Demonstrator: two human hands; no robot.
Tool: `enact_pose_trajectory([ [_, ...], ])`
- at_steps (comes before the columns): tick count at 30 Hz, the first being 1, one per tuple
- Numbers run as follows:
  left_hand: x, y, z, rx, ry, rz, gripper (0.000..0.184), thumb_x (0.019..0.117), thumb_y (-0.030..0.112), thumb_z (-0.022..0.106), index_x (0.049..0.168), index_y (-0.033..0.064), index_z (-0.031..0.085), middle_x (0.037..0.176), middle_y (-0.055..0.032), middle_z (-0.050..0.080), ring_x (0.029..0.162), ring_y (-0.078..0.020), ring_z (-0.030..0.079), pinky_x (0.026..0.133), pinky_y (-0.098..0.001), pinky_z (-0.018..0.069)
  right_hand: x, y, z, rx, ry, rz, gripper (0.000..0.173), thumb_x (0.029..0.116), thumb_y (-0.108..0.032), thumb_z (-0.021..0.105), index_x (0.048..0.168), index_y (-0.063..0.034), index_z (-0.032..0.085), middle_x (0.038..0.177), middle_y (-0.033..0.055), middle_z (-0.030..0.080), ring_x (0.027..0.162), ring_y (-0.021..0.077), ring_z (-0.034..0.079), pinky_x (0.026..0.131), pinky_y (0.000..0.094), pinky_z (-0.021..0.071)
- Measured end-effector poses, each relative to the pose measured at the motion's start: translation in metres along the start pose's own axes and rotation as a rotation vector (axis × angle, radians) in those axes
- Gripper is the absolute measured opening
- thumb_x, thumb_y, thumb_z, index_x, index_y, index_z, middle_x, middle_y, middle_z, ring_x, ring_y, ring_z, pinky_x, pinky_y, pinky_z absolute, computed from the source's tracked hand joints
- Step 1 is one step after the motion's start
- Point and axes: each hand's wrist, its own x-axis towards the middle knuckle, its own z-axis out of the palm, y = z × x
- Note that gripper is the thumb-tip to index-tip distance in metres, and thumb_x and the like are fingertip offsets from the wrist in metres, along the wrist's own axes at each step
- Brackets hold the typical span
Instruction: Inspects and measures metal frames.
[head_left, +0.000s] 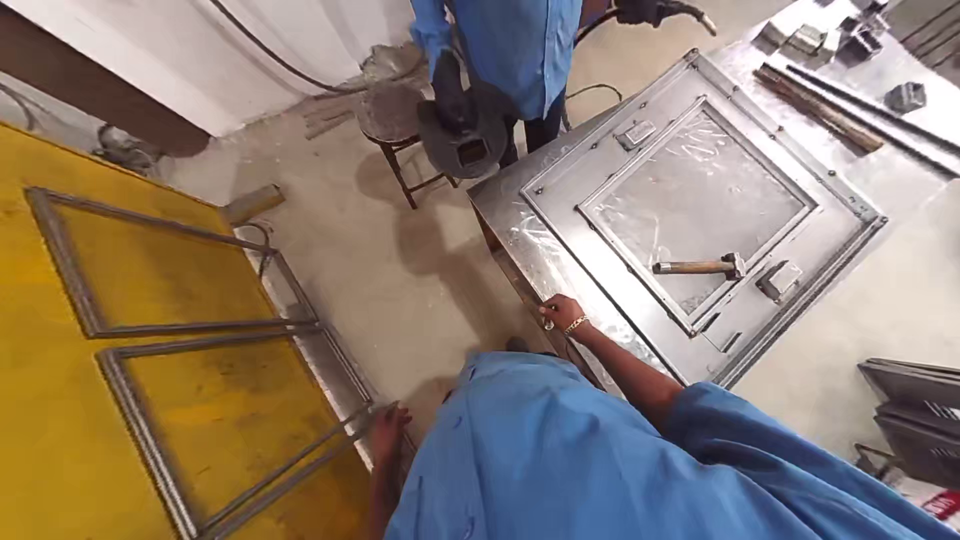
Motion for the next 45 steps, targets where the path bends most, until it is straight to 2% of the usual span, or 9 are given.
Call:
enact_pose_trajectory([
  [7, 0.125, 0.179, 0.025, 0.098, -0.204, 0.236, 0.035, 0.1085, 0.02, 0.051, 0.13, -0.007, 0.06, 0.118, -0.0256, 0.069, 0.102, -0.0351, 0.071, 0.091, -0.0533, 0.0567, 0.057, -0.026, -0.023, 0.551, 0.463, 0.322, 0.026, 0.1054, -0.021, 0.059, 0.113, -0.0005, 0.072, 0.092, 0.0096, 0.073, 0.074, 0.0142, 0.069, 0.07, 0.034, 0.0589],
  [12, 0.192, 0.336, 0.056, 0.256, -0.616, 0.708, 0.035, 0.1044, 0.021, 0.056, 0.127, -0.0052, 0.064, 0.118, -0.0192, 0.071, 0.104, -0.0241, 0.072, 0.095, -0.0424, 0.0585, 0.136, -0.082, -0.002, 0.742, 0.629, 0.456, 0.023, 0.101, -0.017, 0.066, 0.11, 0.0029, 0.07, 0.095, 0.0129, 0.074, 0.078, 0.017, 0.073, 0.075, 0.0357, 0.0631],
  [18, 0.218, 0.492, 0.109, 0.718, -0.984, 1.1, 0.068, 0.0964, 0.036, 0.07, 0.153, 0.0078, 0.046, 0.15, -0.0179, 0.053, 0.134, -0.0311, 0.056, 0.112, -0.0493, 0.0462, 0.211, -0.21, -0.003, 1.201, 0.642, 0.478, 0.018, 0.1011, -0.01, 0.064, 0.107, 0.0065, 0.065, 0.087, 0.0142, 0.074, 0.071, 0.0193, 0.074, 0.069, 0.0337, 0.0643],
  [20, 0.219, 0.516, 0.131, 0.829, -1.033, 1.217, 0.063, 0.0977, 0.026, 0.068, 0.154, 0.0084, 0.045, 0.146, -0.0194, 0.055, 0.131, -0.0334, 0.057, 0.112, -0.0526, 0.0464, 0.224, -0.229, -0.007, 1.337, 0.67, 0.46, 0.02, 0.0996, -0.011, 0.067, 0.109, 0.0064, 0.066, 0.089, 0.015, 0.075, 0.075, 0.0206, 0.074, 0.072, 0.0354, 0.064],
  [23, 0.22, 0.539, 0.16, 0.882, -1.048, 1.295, 0.039, 0.1008, 0.013, 0.056, 0.138, 0.0033, 0.058, 0.127, -0.02, 0.067, 0.117, -0.0346, 0.066, 0.101, -0.0548, 0.0529, 0.238, -0.237, -0.015, 1.418, 0.735, 0.468, 0.022, 0.0972, -0.015, 0.071, 0.11, 0.0028, 0.069, 0.093, 0.0124, 0.075, 0.081, 0.0182, 0.073, 0.077, 0.0355, 0.0622],
  [25, 0.225, 0.549, 0.178, 0.934, -1.055, 1.299, 0.031, 0.1026, 0.014, 0.053, 0.13, 0.0018, 0.06, 0.116, -0.0208, 0.069, 0.108, -0.0362, 0.069, 0.095, -0.0559, 0.0546, 0.247, -0.232, -0.025, 1.431, 0.742, 0.517, 0.023, 0.0973, -0.019, 0.071, 0.111, -0.0004, 0.07, 0.093, 0.0101, 0.074, 0.081, 0.0164, 0.071, 0.075, 0.0342, 0.0601],
  [35, 0.27, 0.614, 0.252, 1.149, -1.017, 1.386, 0.028, 0.1029, 0.019, 0.055, 0.123, 0.0019, 0.063, 0.095, -0.0218, 0.071, 0.088, -0.0406, 0.072, 0.079, -0.0609, 0.0564, 0.325, -0.184, -0.065, 1.479, 0.762, 0.594, 0.024, 0.0963, -0.029, 0.072, 0.105, -0.0065, 0.072, 0.087, 0.0055, 0.07, 0.07, 0.0121, 0.062, 0.066, 0.0324, 0.0537],
  [41, 0.299, 0.656, 0.31, 1.285, -1.191, 1.417, 0.022, 0.1011, 0.017, 0.059, 0.113, 0.001, 0.068, 0.097, -0.0216, 0.072, 0.091, -0.0404, 0.071, 0.082, -0.0629, 0.0558, 0.345, -0.178, -0.081, 1.592, 0.874, 0.683, 0.033, 0.1004, -0.039, 0.067, 0.113, -0.0093, 0.07, 0.089, 0.0048, 0.069, 0.067, 0.0118, 0.061, 0.063, 0.031, 0.0531],
  [45, 0.333, 0.679, 0.363, 1.378, -1.278, 1.462, 0.028, 0.1022, 0.022, 0.056, 0.116, 0.001, 0.068, 0.098, -0.0228, 0.073, 0.091, -0.0414, 0.072, 0.083, -0.0636, 0.0552, 0.362, -0.16, -0.076, 1.669, 0.99, 0.726, 0.033, 0.1053, -0.029, 0.061, 0.126, -0.0044, 0.067, 0.1, 0.0062, 0.073, 0.073, 0.0105, 0.067, 0.065, 0.0272, 0.0551],
])
